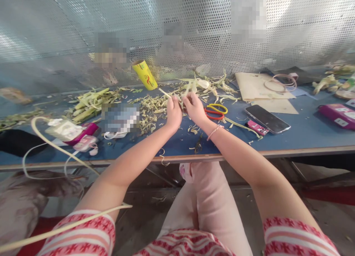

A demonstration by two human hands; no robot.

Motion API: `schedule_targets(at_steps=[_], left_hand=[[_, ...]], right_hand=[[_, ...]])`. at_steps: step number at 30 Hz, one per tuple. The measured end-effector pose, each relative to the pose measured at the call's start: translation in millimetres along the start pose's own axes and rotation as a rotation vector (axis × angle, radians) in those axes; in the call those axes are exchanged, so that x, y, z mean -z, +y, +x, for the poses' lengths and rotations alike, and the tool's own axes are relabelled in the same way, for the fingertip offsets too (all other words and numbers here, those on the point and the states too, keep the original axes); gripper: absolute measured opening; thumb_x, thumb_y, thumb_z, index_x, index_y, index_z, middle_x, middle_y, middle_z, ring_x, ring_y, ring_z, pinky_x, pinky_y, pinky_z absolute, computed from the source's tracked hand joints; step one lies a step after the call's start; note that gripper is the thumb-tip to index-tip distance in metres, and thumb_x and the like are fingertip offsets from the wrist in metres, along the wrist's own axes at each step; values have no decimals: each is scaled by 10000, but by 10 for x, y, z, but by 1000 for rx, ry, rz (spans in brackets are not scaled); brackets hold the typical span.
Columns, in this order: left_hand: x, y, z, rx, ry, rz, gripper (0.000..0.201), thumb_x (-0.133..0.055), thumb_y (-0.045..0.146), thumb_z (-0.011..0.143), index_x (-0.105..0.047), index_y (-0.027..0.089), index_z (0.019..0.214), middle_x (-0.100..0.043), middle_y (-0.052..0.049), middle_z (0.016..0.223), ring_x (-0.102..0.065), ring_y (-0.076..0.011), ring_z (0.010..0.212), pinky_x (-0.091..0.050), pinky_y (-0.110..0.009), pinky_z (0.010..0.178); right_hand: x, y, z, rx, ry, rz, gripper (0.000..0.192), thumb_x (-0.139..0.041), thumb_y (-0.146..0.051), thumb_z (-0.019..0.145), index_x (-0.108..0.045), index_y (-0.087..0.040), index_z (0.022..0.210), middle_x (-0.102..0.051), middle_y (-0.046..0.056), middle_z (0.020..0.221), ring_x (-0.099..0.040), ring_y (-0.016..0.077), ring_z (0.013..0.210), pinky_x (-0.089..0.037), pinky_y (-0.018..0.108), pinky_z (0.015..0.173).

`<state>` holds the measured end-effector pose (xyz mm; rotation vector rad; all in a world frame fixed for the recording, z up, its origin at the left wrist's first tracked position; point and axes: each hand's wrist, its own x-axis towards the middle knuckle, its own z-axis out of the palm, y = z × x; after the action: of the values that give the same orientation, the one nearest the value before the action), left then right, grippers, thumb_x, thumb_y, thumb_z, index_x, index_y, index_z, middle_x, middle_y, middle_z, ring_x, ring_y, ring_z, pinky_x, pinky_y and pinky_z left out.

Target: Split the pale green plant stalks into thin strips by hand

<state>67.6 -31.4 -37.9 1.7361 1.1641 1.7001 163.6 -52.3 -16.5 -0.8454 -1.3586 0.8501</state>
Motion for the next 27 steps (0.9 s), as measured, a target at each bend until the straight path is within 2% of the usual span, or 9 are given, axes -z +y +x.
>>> schedule_targets(at_steps=[2, 4, 10, 14, 18, 22, 27], left_hand=[[14, 75, -12, 33, 95, 22, 332, -321, 509, 933, -443, 225, 812, -468, -23, 711, -506, -149, 690, -428, -319, 666], [13, 131, -17, 20, 116, 27, 309, -344, 490, 934, -439, 227, 803, -479, -25, 721, -510, -152, 706, -426, -318, 674], [1, 184, -9, -28, 48, 50, 275, -381, 448, 933, -471, 224, 799, -536, -43, 742, -531, -162, 724, -427, -318, 690], [7, 213, -15, -3, -36, 68, 285, -390, 455, 928, -510, 218, 824, -559, -50, 736, -550, -172, 745, -434, -317, 708], [1, 256, -36, 48, -103, 34, 303, -406, 462, 921, -538, 199, 849, -601, -66, 788, -571, -173, 766, -444, -326, 733], [-30, 261, -52, 70, -151, -20, 301, -450, 467, 903, -547, 192, 830, -621, -69, 781, -566, -155, 706, -450, -312, 689], [-74, 187, -36, 137, -125, -155, 374, -440, 553, 871, -527, 192, 826, -583, -39, 707, -506, -114, 572, -433, -282, 578]], right_hand=[[-22, -30, -24, -23, -33, 11, 342, -526, -483, 861, -344, -231, 718, -337, -57, 596, -337, 73, 505, -341, 214, 443], [-26, -37, -35, -14, -41, -5, 354, -516, -484, 866, -333, -229, 703, -315, -57, 588, -323, 75, 503, -318, 214, 432], [45, 60, 26, 116, 31, -148, 244, -476, -438, 900, -421, -234, 776, -352, -31, 653, -373, 102, 582, -373, 231, 490], [92, 117, 69, 183, 70, -143, 219, -483, -445, 900, -481, -239, 826, -366, -29, 666, -385, 102, 589, -388, 233, 500], [115, 140, 81, 167, 102, -114, 219, -481, -448, 903, -488, -242, 828, -353, -37, 630, -370, 97, 548, -366, 233, 476], [128, 156, 96, 125, 132, -94, 221, -484, -448, 900, -467, -247, 810, -339, -45, 596, -342, 94, 514, -327, 232, 453], [128, 135, 112, 110, 150, -85, 222, -509, -450, 887, -463, -247, 812, -366, -45, 604, -349, 91, 517, -324, 234, 466]])
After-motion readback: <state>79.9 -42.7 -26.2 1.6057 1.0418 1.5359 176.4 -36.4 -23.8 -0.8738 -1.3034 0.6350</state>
